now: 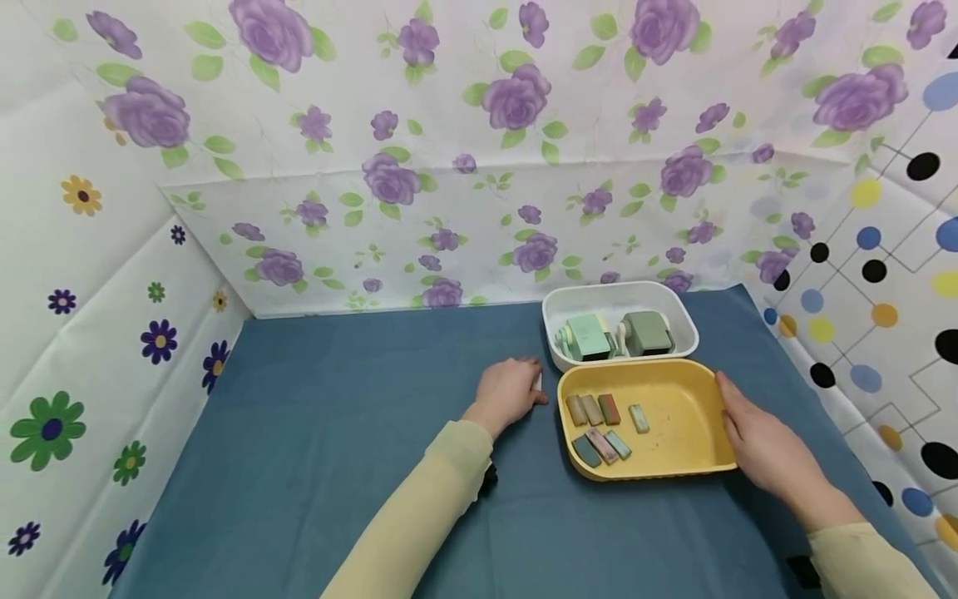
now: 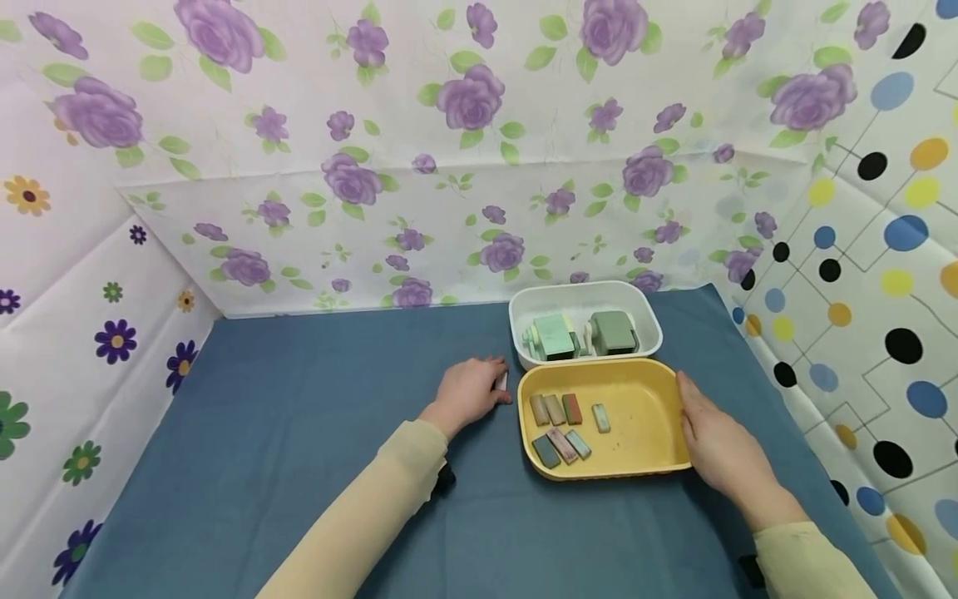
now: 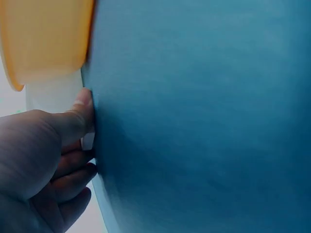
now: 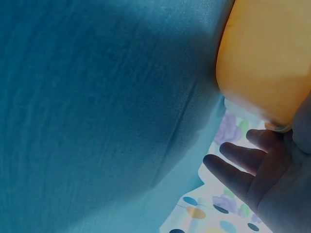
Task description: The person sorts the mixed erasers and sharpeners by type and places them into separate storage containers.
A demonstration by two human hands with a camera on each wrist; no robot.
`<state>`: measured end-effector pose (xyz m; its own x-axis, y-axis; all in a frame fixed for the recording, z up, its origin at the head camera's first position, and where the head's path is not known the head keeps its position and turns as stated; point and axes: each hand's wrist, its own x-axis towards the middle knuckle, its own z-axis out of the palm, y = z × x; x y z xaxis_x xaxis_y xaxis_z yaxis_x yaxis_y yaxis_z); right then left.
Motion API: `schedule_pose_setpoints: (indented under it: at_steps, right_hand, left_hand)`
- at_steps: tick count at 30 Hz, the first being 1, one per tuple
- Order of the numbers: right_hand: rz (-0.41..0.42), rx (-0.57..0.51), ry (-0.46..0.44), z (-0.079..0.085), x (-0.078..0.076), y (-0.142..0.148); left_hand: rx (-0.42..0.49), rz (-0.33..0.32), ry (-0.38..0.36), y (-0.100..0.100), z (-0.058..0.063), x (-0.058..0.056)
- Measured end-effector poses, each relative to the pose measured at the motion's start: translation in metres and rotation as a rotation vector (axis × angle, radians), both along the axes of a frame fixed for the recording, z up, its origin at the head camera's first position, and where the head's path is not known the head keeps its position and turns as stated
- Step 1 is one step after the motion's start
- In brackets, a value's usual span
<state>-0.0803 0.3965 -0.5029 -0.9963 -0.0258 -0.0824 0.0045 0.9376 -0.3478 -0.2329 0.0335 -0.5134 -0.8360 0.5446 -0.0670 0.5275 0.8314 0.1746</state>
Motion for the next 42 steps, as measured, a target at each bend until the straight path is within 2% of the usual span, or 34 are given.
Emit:
schedule_pose_setpoints:
  at_steps: [5,10,17,22,32,37,42]
  right_hand:
    - [-0.002,-0.007,0.006,-0.001,0.002,0.003]
    - [-0.005,-0.007,0.01,-0.002,0.002,0.003]
    - [-0.006,-0.023,-0.003,-0.005,0.003,0.003]
    - [-0.008,-0.019,0.002,-0.005,0.004,0.002]
    - [-0.018,-0.045,-0.015,-0.005,0.003,0.003]
    - [-0.012,-0.043,-0.006,-0.005,0.001,0.003]
    - [-0.007,-0.044,-0.003,-0.005,0.001,0.001]
  left_hand:
    - [0.03,0.025,0.048,-0.001,-0.001,0.007]
    - [0.03,0.037,0.077,0.0,-0.001,0.009]
    - [-0.019,0.042,0.053,0.004,0.002,0.011]
    - [-0.006,0.058,0.031,0.005,0.003,0.013]
    - [0.16,0.089,-0.109,-0.004,0.008,0.014]
    - [0.222,0.108,-0.129,-0.01,0.012,0.018]
    - [0.28,0.148,-0.124,-0.013,0.018,0.026]
